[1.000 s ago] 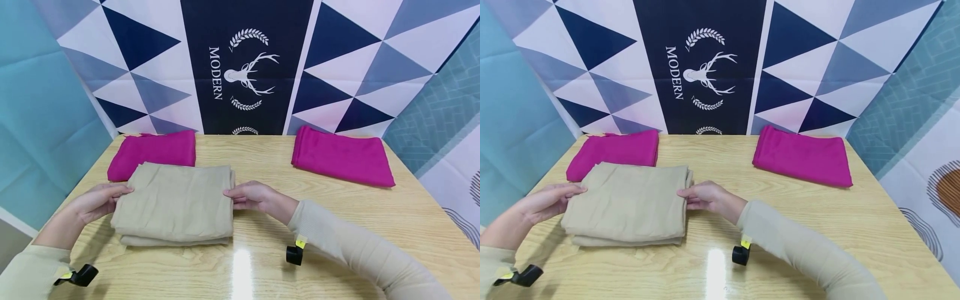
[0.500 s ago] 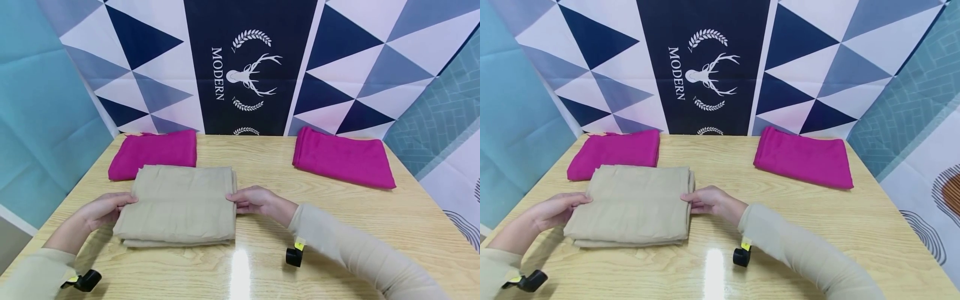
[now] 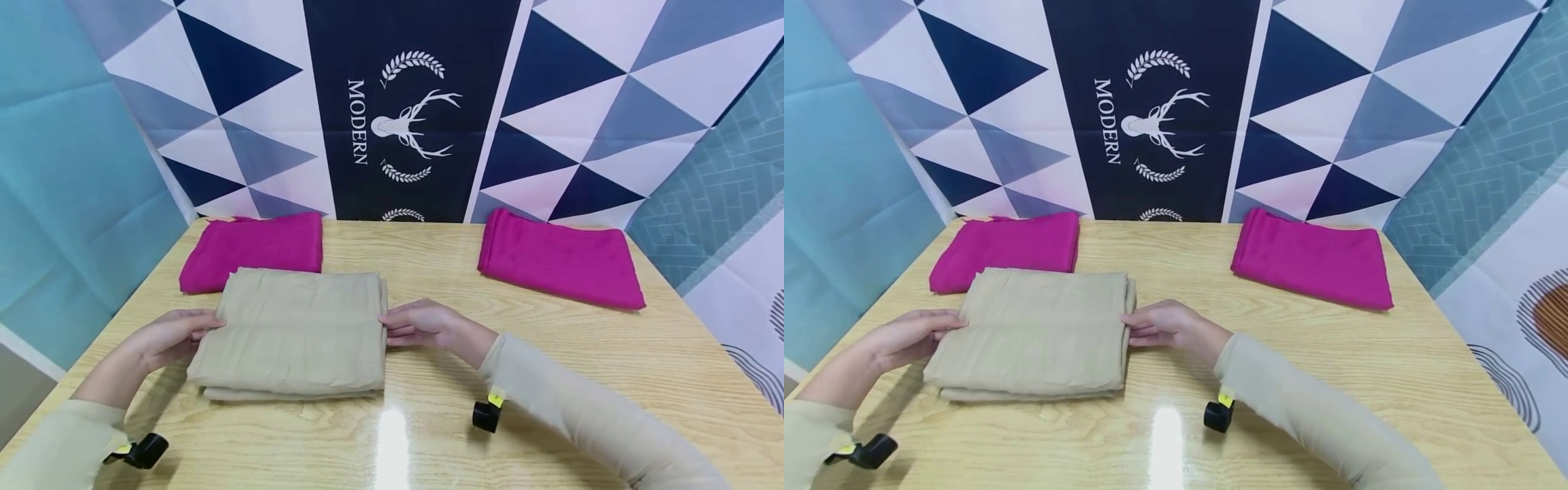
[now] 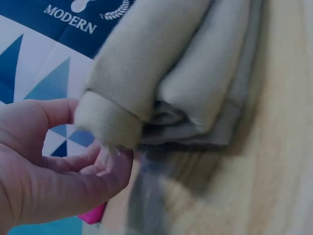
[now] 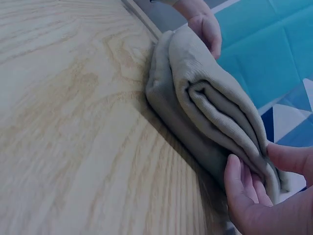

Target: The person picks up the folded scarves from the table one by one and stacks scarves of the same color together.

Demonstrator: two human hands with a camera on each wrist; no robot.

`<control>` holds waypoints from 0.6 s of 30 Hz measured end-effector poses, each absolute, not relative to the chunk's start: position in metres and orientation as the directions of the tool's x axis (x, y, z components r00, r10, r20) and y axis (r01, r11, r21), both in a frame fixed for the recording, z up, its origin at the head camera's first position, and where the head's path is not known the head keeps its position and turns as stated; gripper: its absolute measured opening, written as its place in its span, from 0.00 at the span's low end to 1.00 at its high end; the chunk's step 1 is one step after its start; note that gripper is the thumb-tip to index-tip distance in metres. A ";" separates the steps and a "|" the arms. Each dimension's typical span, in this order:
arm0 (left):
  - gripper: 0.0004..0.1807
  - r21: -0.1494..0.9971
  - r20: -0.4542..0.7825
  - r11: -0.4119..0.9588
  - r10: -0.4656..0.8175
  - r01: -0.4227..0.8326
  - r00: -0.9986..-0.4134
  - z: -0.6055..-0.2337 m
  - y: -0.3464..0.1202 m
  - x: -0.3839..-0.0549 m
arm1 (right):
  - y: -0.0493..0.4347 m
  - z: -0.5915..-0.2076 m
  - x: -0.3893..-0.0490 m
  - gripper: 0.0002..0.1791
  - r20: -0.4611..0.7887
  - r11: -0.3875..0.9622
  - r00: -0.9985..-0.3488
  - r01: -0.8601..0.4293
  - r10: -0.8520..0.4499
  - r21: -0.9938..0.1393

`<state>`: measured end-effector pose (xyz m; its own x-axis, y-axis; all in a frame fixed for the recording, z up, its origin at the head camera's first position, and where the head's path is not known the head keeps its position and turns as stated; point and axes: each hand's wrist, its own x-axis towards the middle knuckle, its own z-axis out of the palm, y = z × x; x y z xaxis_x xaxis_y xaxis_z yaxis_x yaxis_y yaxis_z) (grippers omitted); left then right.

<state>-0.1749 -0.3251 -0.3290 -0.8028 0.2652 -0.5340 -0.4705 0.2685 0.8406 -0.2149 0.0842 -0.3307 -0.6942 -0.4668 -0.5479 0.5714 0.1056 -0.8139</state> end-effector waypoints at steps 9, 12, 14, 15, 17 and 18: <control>0.38 0.816 -0.470 0.450 0.155 -0.362 -0.869 -0.310 -0.319 -0.182 | 0.124 -0.326 -0.225 0.26 -0.528 0.087 -0.706 0.559 -0.473 -0.825; 0.39 0.783 -0.432 0.542 0.122 -0.304 -0.894 -0.303 -0.314 -0.183 | 0.144 -0.324 -0.227 0.27 -0.524 0.082 -0.721 0.552 -0.453 -0.830; 0.40 0.748 -0.409 0.606 0.099 -0.271 -0.907 -0.298 -0.309 -0.184 | 0.157 -0.323 -0.228 0.28 -0.518 0.081 -0.731 0.543 -0.445 -0.836; 0.40 0.724 -0.398 0.641 0.085 -0.256 -0.913 -0.295 -0.307 -0.185 | 0.164 -0.322 -0.229 0.29 -0.514 0.082 -0.736 0.537 -0.441 -0.839; 0.39 0.677 -0.372 0.701 0.062 -0.225 -0.926 -0.291 -0.302 -0.186 | 0.177 -0.319 -0.231 0.30 -0.509 0.094 -0.744 0.524 -0.433 -0.846; 0.39 0.655 -0.360 0.725 0.051 -0.214 -0.932 -0.288 -0.299 -0.186 | 0.183 -0.318 -0.232 0.30 -0.507 0.094 -0.750 0.520 -0.426 -0.849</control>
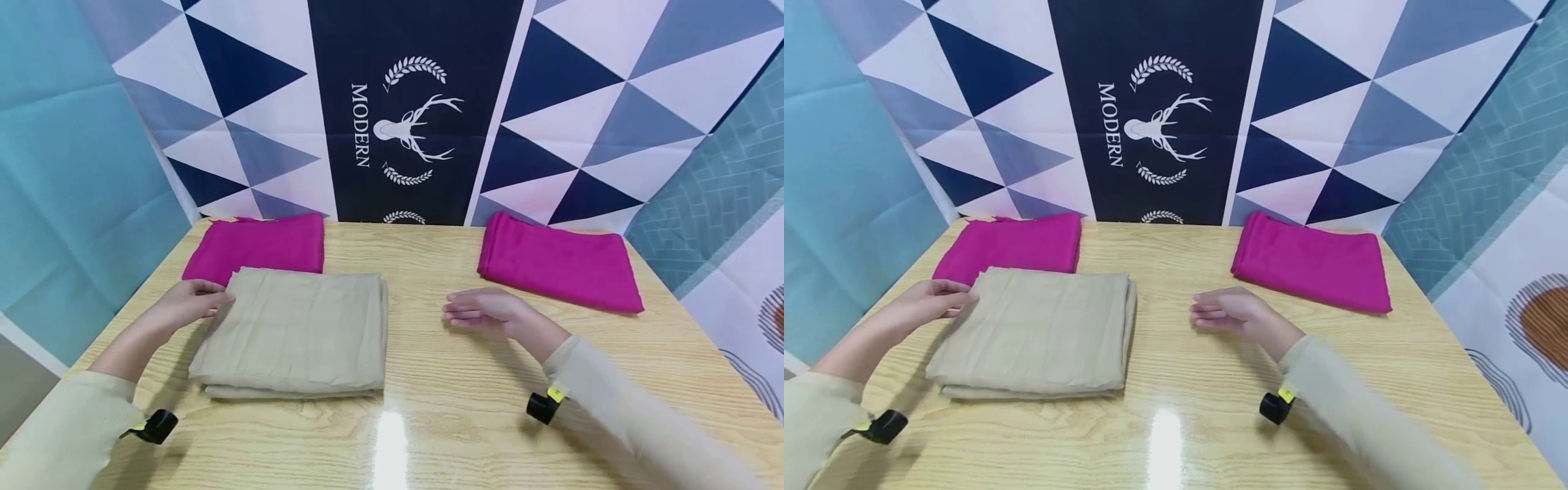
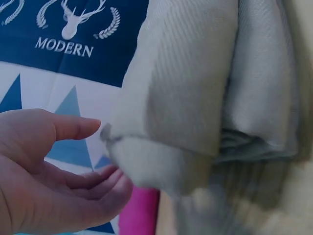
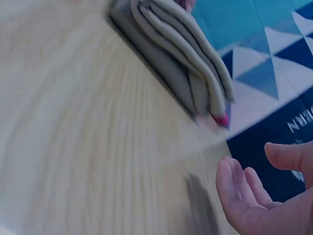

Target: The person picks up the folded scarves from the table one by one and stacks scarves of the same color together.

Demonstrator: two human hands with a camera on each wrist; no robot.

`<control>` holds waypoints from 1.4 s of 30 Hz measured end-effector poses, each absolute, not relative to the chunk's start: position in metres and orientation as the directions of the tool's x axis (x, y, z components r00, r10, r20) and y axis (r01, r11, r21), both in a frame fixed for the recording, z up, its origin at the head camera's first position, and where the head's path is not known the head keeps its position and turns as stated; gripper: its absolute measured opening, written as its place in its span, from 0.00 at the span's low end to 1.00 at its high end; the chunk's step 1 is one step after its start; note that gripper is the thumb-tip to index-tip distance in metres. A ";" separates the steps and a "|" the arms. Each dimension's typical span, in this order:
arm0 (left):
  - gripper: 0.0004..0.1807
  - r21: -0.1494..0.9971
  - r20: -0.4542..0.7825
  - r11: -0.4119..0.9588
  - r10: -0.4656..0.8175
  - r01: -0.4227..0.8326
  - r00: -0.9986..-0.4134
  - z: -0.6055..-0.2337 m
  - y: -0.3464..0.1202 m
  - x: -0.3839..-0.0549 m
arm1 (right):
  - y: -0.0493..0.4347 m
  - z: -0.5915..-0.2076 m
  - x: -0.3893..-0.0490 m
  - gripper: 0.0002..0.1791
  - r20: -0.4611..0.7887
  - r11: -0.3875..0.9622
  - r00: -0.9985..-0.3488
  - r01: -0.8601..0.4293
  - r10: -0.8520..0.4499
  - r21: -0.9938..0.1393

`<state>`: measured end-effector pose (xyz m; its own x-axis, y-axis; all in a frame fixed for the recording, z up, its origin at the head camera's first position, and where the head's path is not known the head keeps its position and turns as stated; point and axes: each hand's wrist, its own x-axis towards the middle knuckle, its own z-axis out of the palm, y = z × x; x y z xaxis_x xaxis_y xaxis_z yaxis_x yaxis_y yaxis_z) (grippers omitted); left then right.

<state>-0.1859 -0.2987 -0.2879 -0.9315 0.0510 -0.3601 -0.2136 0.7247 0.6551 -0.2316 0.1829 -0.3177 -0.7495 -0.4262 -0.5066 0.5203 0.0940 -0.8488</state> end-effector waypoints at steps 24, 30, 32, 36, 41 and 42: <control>0.37 0.438 -0.287 0.898 0.191 0.049 -0.939 -0.248 -0.223 -0.235 | 0.314 -0.282 -0.282 0.33 -0.115 0.796 -0.972 0.232 0.203 -0.559; 0.35 0.431 -0.301 0.899 0.225 0.079 -0.927 -0.246 -0.199 -0.253 | 0.341 -0.286 -0.295 0.30 -0.071 0.826 -0.960 0.270 0.271 -0.494; 0.31 0.428 -0.299 0.900 0.232 0.087 -0.926 -0.246 -0.191 -0.260 | 0.350 -0.287 -0.296 0.31 -0.073 0.838 -0.957 0.282 0.281 -0.467; 0.21 0.420 -0.302 0.901 0.250 0.108 -0.920 -0.245 -0.174 -0.273 | 0.366 -0.290 -0.297 0.34 -0.125 0.857 -0.947 0.321 0.296 -0.402; 0.25 0.403 -0.322 0.906 0.273 0.130 -0.907 -0.240 -0.152 -0.285 | 0.382 -0.292 -0.297 0.39 -0.185 0.859 -0.928 0.369 0.322 -0.355; 0.27 0.400 -0.331 0.907 0.276 0.131 -0.902 -0.239 -0.149 -0.287 | 0.385 -0.293 -0.297 0.40 -0.196 0.856 -0.925 0.377 0.327 -0.354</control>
<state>-0.2867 -0.1486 -0.2386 -0.9022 0.2764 -0.3311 0.1311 0.9071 0.4000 -0.2968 0.3848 -0.2927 -0.9247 0.3267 -0.1957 0.3773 0.8558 -0.3539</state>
